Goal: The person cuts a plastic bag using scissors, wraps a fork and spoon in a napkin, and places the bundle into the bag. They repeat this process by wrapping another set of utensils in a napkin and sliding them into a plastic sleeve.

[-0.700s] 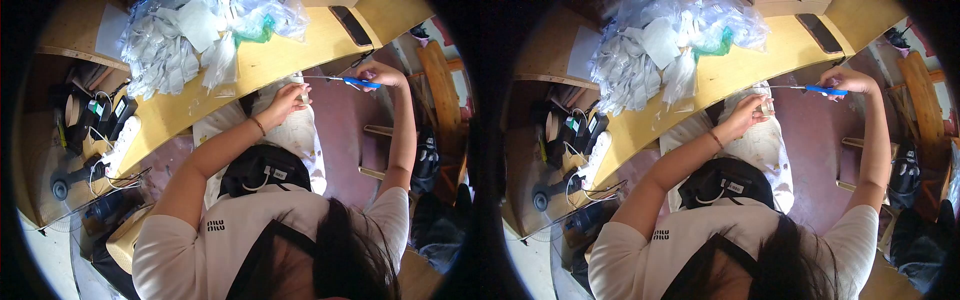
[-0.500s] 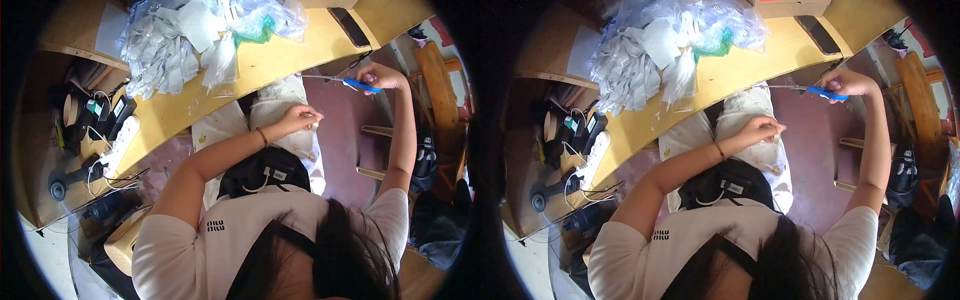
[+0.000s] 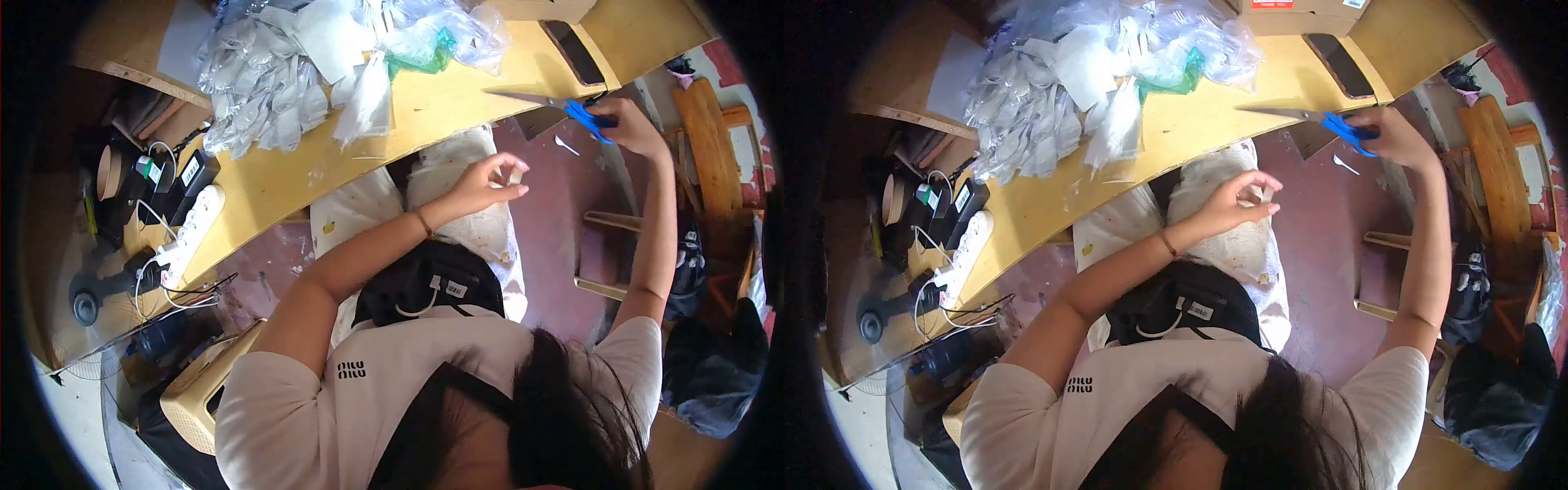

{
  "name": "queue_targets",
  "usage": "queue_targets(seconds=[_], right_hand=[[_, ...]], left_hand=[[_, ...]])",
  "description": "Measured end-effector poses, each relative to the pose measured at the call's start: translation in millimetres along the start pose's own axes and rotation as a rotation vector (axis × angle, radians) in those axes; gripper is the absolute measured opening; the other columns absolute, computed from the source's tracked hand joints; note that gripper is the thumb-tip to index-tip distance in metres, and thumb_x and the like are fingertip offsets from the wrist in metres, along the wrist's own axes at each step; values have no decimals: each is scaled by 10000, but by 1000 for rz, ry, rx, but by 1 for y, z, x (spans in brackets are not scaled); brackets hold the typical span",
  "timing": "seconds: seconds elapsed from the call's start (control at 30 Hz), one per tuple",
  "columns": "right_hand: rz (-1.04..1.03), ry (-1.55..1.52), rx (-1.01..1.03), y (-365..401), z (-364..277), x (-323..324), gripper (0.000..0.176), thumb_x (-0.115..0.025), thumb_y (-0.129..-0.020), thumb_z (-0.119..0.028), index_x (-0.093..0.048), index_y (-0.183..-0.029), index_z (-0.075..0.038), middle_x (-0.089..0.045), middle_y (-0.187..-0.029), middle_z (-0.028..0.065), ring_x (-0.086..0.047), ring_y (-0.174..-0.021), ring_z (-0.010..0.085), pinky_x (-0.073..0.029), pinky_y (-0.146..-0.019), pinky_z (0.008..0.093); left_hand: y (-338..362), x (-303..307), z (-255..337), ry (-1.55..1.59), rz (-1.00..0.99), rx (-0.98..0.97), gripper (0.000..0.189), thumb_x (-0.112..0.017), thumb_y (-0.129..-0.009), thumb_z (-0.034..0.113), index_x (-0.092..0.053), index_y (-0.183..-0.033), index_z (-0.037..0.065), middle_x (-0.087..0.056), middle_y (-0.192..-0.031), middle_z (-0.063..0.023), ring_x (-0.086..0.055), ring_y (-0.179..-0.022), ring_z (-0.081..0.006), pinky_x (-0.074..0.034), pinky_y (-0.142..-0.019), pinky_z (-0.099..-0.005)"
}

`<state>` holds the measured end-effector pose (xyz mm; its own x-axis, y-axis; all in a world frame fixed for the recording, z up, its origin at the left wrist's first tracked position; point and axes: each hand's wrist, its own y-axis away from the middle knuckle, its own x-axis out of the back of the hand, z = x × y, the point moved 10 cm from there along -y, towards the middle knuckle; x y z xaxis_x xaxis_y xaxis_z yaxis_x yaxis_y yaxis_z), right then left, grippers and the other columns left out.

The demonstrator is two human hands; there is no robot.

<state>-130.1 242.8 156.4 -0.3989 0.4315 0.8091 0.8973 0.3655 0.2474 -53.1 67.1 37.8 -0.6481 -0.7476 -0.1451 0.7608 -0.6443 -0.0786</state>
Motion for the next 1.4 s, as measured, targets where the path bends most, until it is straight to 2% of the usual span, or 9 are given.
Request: queue_targets(seconds=[0.13,0.37,0.53,0.7,0.77,0.87,1.0,1.2,1.4], right_hand=[[253,146,80,-20,-19,-13,372,-619,-657,61,-627,-1026,12,-627,-811,174,-593,-698,238,-463,-686,316],[221,526,40,-43,-46,-49,286,-588,-754,-12,-601,-1039,-9,-589,-1035,174,-539,-958,326,-439,-839,372],[350,72,419,-36,-126,-65,244,-598,-808,-114,-600,-1026,-5,-569,-1093,136,-505,-1040,311,-381,-915,380],[415,54,496,-47,-136,-78,94,-672,-659,-38,-623,-739,-48,-592,-1017,83,-513,-997,288,-399,-857,374],[408,55,511,-50,-138,-78,98,-670,-655,-32,-623,-740,-49,-581,-995,71,-513,-980,281,-400,-840,375],[414,84,508,-56,-134,-81,98,-673,-653,-37,-624,-737,-54,-563,-969,63,-512,-956,275,-404,-814,379],[471,147,471,-61,-128,-86,78,-681,-662,-59,-630,-720,-65,-555,-959,63,-507,-943,287,-409,-800,384],[772,287,354,-47,-134,-70,298,-694,-687,-95,-593,-961,-35,-556,-951,109,-536,-885,288,-438,-747,367],[819,-926,-130,-21,-26,-100,194,-583,-823,-144,-585,-997,-57,-592,-887,21,-550,-785,129,-420,-664,261]], left_hand=[[1,26,18,99,273,-150,333,-689,-784,145,-536,-1061,41,-581,-1029,-55,-549,-928,-93,-494,-634,-207],[12,53,10,77,470,-130,361,-673,-805,135,-486,-1094,28,-573,-907,-87,-595,-661,-90,-474,-580,-192],[12,54,12,34,463,-144,359,-643,-819,91,-460,-1121,28,-548,-966,-72,-562,-666,-54,-445,-562,-170],[13,54,4,192,477,-137,331,-613,-847,102,-453,-1122,11,-538,-1001,-69,-599,-748,-96,-484,-627,-181],[13,53,2,342,487,-108,310,-600,-865,146,-461,-1103,3,-540,-1013,-75,-623,-787,-144,-512,-672,-216],[10,39,-37,518,355,325,300,-565,-893,226,-476,-1067,-1,-531,-1032,-81,-631,-825,-200,-520,-741,-271],[9,39,-55,543,392,285,332,-554,-897,295,-487,-1049,8,-518,-1034,-80,-615,-888,-219,-503,-811,-313],[3,48,-65,613,425,273,379,-585,-880,270,-448,-1123,13,-511,-1040,-73,-588,-960,-216,-482,-859,-322],[17,61,-71,563,357,366,499,-610,-860,189,-368,-1266,29,-477,-1192,-108,-569,-1003,-212,-458,-889,-330]])
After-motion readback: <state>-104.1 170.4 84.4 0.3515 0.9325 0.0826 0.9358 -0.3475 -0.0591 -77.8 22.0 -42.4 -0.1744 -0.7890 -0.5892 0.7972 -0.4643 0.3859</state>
